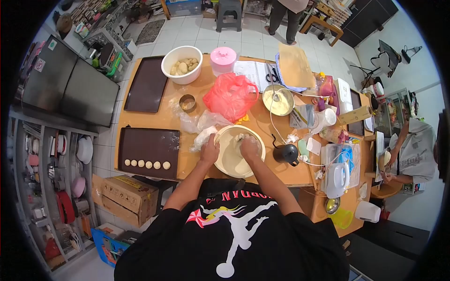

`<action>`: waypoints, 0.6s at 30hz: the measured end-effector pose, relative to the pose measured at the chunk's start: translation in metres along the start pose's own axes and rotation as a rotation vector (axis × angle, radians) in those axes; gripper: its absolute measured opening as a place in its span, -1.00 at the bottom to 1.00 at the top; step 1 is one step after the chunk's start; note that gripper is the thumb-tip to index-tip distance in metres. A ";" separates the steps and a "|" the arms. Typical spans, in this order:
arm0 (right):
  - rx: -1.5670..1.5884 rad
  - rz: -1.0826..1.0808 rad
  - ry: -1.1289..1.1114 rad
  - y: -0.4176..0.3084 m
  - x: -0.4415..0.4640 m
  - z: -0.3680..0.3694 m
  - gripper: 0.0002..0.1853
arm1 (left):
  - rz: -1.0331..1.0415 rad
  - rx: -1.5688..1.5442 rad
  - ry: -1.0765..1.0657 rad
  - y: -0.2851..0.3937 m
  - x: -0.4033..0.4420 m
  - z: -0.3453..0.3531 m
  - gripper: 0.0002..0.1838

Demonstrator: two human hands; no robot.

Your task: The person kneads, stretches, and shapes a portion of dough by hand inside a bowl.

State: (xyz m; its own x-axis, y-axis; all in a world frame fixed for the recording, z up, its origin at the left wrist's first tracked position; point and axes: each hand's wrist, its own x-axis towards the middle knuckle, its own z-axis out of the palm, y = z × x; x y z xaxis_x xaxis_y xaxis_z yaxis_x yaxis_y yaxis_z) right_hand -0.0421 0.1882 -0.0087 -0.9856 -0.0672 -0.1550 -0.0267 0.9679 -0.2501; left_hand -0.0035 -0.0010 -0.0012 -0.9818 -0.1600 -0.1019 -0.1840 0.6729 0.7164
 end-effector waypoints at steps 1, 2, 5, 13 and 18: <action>-0.004 0.005 0.011 -0.005 0.003 0.003 -0.82 | 0.011 0.003 0.026 -0.002 -0.001 0.003 -0.63; -0.009 0.009 0.023 -0.008 0.005 0.005 -0.81 | 0.022 0.005 0.052 -0.004 0.000 0.006 -0.63; 0.011 -0.232 0.146 -0.025 -0.004 -0.001 -0.78 | 0.005 -0.038 0.030 0.004 -0.001 0.000 -0.64; 0.037 -0.660 0.146 -0.028 -0.039 0.006 -0.61 | -0.052 -0.015 0.046 0.008 -0.003 0.001 -0.62; 0.288 -0.447 -0.182 -0.003 -0.055 -0.015 -0.51 | -0.064 -0.002 0.056 0.004 -0.004 0.006 -0.62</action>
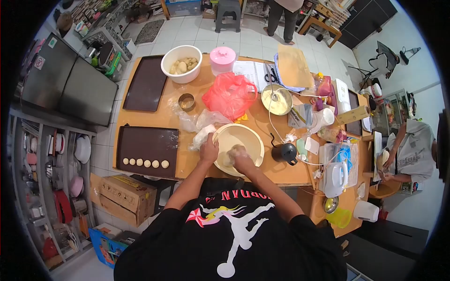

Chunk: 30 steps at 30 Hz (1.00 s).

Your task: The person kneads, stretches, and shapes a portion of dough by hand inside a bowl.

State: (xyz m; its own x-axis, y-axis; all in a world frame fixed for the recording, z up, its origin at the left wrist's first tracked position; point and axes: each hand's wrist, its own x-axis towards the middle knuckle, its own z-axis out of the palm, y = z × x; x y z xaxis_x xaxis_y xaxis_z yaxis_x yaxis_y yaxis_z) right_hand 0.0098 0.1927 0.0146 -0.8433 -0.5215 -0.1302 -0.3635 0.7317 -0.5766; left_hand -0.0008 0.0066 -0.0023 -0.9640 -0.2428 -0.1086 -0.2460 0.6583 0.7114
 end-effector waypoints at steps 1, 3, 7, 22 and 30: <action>0.078 0.083 0.021 0.000 -0.004 -0.006 -0.49 | -0.002 0.003 -0.001 0.001 0.000 -0.001 -0.61; -0.023 0.315 0.043 0.007 -0.008 -0.005 -0.43 | 0.010 -0.008 -0.001 0.000 0.000 0.000 -0.61; -0.119 0.444 -0.175 0.021 0.004 0.008 -0.32 | 0.028 -0.008 -0.001 -0.003 0.002 0.002 -0.62; -0.002 0.317 -0.006 -0.023 0.030 0.022 -0.53 | 0.014 -0.003 -0.016 -0.007 0.004 0.005 -0.64; 0.021 0.413 0.000 -0.008 0.020 0.009 -0.50 | -0.010 -0.044 -0.013 -0.004 0.001 0.002 -0.62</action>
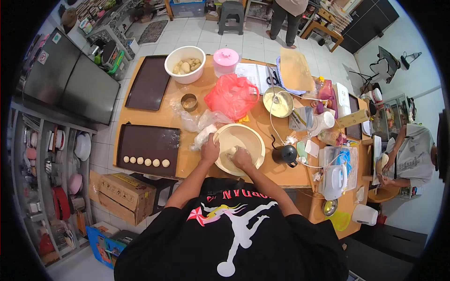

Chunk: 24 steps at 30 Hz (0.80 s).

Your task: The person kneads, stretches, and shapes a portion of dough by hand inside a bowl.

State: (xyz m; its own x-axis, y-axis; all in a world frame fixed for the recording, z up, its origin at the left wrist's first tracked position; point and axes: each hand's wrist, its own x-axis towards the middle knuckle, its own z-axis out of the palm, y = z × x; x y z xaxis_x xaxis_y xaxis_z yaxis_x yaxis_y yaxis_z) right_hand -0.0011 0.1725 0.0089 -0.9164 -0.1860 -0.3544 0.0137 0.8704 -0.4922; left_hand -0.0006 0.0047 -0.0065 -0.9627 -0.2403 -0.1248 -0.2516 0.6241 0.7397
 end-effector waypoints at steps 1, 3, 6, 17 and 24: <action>0.031 0.025 -0.008 0.001 0.002 0.000 -0.52 | -0.015 -0.003 0.003 0.002 -0.001 -0.002 -0.62; 0.091 0.070 -0.022 0.001 0.006 -0.001 -0.55 | -0.036 0.002 -0.004 0.003 0.000 -0.003 -0.63; 0.134 0.108 0.064 -0.005 0.008 0.001 -0.56 | -0.033 0.027 -0.025 0.000 0.001 -0.001 -0.63; 0.097 -0.030 0.272 -0.027 -0.002 -0.021 -0.32 | 0.013 0.030 -0.011 0.004 0.000 -0.002 -0.61; 0.203 -0.298 0.252 -0.014 -0.003 -0.037 -0.24 | 0.016 0.041 0.006 0.002 0.000 0.000 -0.65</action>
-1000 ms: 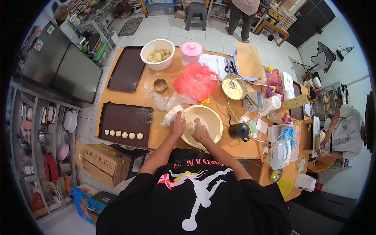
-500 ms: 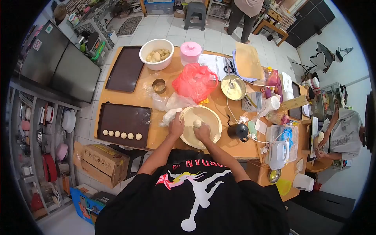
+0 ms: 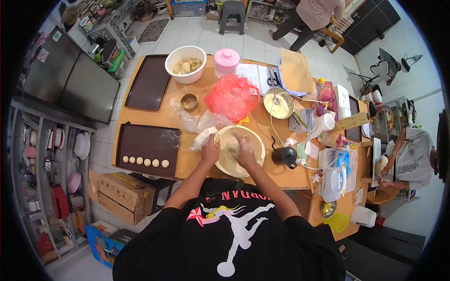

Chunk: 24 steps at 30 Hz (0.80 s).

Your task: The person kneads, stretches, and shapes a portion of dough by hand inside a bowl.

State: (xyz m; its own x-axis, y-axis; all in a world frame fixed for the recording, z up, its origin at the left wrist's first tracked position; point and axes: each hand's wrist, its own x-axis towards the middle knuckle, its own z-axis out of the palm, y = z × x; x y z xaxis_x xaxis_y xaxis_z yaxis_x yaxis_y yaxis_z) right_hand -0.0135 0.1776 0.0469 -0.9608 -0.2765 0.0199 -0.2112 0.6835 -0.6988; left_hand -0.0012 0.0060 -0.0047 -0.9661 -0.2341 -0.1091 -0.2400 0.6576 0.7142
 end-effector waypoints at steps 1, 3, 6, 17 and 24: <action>0.041 0.009 -0.028 0.010 0.001 0.002 -0.28 | 0.008 -0.007 0.006 -0.001 0.000 0.001 -0.66; 0.124 0.024 -0.078 0.029 0.007 0.009 -0.36 | 0.010 -0.009 0.005 0.001 0.001 -0.001 -0.66; -0.115 -0.121 0.032 0.031 -0.003 0.016 -0.53 | -0.011 0.000 -0.010 0.003 -0.001 -0.003 -0.65; -0.226 -0.056 -0.274 0.040 -0.024 0.026 -0.60 | -0.031 0.057 -0.014 0.004 0.000 -0.001 -0.62; -0.394 -0.222 -0.070 0.007 -0.020 0.037 -0.65 | -0.039 0.014 -0.004 0.010 -0.001 -0.006 -0.62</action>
State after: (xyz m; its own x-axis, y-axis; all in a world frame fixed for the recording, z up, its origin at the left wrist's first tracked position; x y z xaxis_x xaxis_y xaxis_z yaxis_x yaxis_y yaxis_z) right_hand 0.0109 0.1626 0.0151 -0.8729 -0.4812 0.0810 -0.4762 0.8036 -0.3571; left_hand -0.0021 0.0090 0.0068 -0.9563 -0.2571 -0.1395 -0.2789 0.6580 0.6995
